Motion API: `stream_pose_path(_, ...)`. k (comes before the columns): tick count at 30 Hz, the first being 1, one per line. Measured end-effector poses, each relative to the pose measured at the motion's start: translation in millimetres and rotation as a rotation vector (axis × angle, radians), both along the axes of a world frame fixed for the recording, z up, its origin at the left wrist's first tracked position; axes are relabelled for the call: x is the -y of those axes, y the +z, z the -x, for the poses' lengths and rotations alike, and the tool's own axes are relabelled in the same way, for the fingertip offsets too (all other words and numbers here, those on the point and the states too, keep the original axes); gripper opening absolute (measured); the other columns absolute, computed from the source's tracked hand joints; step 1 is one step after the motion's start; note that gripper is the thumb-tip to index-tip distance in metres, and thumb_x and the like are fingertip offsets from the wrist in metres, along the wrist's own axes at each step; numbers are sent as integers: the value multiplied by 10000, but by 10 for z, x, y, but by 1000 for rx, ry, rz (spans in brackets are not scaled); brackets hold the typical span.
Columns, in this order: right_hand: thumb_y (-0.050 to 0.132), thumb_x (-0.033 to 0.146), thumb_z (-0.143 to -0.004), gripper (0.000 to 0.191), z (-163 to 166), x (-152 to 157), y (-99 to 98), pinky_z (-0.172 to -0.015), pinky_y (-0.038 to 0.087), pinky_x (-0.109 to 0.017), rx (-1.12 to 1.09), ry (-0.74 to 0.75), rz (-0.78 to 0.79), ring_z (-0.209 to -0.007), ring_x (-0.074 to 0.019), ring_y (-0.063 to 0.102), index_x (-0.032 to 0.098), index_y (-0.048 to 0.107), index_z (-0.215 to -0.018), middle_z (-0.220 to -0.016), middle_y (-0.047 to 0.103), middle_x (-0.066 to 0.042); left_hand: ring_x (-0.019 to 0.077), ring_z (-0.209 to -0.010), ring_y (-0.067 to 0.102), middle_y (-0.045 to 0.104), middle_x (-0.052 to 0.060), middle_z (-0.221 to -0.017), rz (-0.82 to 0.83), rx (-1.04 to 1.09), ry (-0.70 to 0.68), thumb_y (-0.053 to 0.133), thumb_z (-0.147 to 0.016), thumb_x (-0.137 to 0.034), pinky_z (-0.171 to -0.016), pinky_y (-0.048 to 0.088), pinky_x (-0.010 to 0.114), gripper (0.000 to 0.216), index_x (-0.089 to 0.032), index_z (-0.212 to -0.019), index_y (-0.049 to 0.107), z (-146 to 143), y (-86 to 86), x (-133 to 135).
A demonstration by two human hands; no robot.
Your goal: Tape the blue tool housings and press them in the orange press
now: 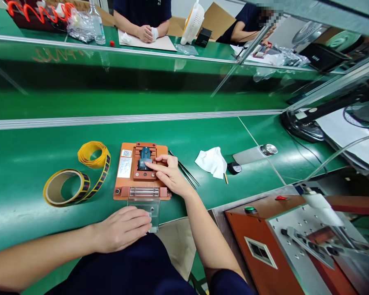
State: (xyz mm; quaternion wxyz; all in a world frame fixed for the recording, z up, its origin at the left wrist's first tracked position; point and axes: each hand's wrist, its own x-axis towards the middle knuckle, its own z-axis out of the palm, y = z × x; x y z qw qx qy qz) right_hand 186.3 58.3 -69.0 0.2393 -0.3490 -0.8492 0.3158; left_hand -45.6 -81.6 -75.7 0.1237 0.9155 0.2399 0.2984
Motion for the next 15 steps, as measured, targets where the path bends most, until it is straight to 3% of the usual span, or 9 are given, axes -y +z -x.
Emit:
stream_pose_path(3,431,447,-1050,373,25,-139,-84,-1154,304,-486,21,36,15,-1262,-265,422,416,643,-1355,-1287,480,-73,212,-1237,625,715,114,-1244,-12,-15,-23,502,-998,-101,-1128,453,347,334,-118,-1307,629,17,-46,-2)
stream_pose_path(9,356,482,-1066,417,83,-336,-115,-1150,267,-483,40,87,-10,-1278,-260,415,398,657,-1342,-1270,460,-79,190,-1346,541,681,93,-1317,-12,15,-50,556,-982,-77,-1254,255,335,347,-112,-1319,632,45,-195,46)
stream_pose_path(15,391,508,-1049,402,110,-238,-58,-1165,258,-492,48,89,32,-1308,-271,386,408,698,-1288,-1298,439,-75,178,-1303,577,704,94,-1274,-25,34,-38,516,-1000,-94,-1220,308,306,313,-117,-1278,659,16,-155,6)
